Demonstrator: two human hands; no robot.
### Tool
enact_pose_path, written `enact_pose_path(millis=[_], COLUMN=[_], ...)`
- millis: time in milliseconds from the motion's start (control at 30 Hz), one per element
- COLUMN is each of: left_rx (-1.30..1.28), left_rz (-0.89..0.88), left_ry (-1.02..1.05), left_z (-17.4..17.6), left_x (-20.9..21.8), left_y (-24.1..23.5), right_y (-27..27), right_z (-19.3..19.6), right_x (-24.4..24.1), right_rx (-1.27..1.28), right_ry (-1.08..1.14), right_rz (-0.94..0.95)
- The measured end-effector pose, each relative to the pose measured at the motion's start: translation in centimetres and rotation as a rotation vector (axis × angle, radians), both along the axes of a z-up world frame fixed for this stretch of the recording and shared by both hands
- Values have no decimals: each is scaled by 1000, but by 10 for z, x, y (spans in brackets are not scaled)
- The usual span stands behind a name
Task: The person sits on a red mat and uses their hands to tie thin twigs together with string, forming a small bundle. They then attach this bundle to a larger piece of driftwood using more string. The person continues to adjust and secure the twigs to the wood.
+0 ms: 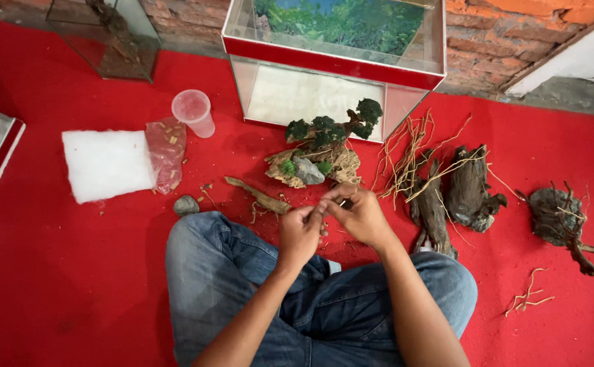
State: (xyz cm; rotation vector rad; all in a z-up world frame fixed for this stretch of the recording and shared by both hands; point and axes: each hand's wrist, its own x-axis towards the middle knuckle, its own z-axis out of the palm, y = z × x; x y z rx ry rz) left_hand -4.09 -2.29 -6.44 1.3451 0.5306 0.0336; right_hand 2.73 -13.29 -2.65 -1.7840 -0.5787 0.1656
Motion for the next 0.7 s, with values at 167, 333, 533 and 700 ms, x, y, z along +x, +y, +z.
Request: enact_pose_path(millis=[167, 333, 533, 700], left_rx=[-7, 37, -157, -102], left_rz=[-6, -68, -1, -17], left_ry=[0, -9, 18, -33], left_z=[16, 22, 27, 30], left_x=[-2, -4, -5, -2], left_y=[9, 20, 25, 19], right_y=[-4, -9, -14, -13], right_z=[8, 6, 11, 9], right_x=[2, 4, 12, 9], right_rx=[52, 82, 21, 42], right_ry=[136, 133, 16, 16], right_rz=[63, 55, -25, -13])
